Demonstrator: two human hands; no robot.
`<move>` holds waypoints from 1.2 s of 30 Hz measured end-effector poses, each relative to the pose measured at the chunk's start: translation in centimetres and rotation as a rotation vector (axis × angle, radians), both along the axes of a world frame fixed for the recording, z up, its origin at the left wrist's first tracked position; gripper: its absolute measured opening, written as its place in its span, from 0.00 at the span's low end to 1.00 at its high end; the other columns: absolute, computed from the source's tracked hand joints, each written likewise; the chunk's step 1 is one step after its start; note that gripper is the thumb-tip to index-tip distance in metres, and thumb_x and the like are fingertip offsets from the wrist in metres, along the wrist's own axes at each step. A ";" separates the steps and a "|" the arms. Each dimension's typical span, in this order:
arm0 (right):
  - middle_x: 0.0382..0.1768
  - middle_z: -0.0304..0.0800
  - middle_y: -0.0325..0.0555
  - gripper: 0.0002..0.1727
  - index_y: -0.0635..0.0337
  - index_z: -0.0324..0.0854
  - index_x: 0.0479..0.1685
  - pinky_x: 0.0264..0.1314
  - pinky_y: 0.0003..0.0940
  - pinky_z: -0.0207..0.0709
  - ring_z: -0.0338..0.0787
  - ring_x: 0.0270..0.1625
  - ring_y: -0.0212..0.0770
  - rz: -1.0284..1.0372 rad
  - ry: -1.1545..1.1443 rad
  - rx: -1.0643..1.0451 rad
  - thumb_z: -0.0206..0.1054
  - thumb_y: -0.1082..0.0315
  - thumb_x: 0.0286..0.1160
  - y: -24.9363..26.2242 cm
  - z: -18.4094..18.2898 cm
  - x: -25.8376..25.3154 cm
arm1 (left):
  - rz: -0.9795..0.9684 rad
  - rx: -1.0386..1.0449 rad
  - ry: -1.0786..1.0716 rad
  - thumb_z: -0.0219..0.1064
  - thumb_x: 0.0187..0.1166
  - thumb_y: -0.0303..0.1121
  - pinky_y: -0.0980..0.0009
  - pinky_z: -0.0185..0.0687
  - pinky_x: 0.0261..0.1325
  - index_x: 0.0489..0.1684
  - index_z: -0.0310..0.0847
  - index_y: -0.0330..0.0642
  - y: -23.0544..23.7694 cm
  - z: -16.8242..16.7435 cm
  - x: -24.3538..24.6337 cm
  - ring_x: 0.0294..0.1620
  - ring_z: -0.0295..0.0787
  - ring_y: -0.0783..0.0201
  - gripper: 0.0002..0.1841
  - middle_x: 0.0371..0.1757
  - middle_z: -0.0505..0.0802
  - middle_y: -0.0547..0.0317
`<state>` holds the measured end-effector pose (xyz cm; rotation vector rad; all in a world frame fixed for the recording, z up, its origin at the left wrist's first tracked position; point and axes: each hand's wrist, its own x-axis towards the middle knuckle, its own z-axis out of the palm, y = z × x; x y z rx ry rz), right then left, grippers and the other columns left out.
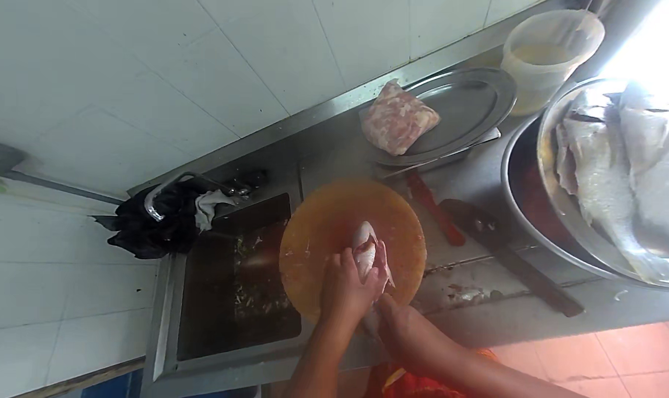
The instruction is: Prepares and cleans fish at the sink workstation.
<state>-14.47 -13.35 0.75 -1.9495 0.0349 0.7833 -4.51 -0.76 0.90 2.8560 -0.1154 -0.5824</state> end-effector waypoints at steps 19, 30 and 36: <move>0.39 0.90 0.52 0.08 0.55 0.86 0.47 0.36 0.57 0.84 0.92 0.41 0.56 0.211 -0.235 -0.642 0.64 0.73 0.77 -7.4 4.5 4.6 | -0.155 -0.272 0.323 0.63 0.87 0.41 0.50 0.88 0.56 0.58 0.87 0.44 1.4 -2.1 4.9 0.46 0.93 0.58 0.14 0.44 0.94 0.53; 0.44 0.90 0.56 0.12 0.58 0.81 0.58 0.44 0.59 0.86 0.93 0.48 0.60 0.152 -0.083 -0.577 0.59 0.72 0.82 -5.6 2.5 2.8 | 0.016 -0.403 0.168 0.60 0.88 0.41 0.50 0.86 0.62 0.68 0.81 0.40 1.1 -3.6 1.7 0.53 0.91 0.57 0.18 0.52 0.93 0.49; 0.44 0.91 0.55 0.12 0.59 0.80 0.56 0.50 0.59 0.86 0.93 0.51 0.59 0.029 -0.013 -0.468 0.56 0.65 0.86 -4.7 1.9 2.0 | 0.256 -0.534 0.024 0.61 0.88 0.37 0.53 0.88 0.57 0.64 0.81 0.36 0.0 -4.0 -0.2 0.47 0.92 0.58 0.16 0.45 0.93 0.48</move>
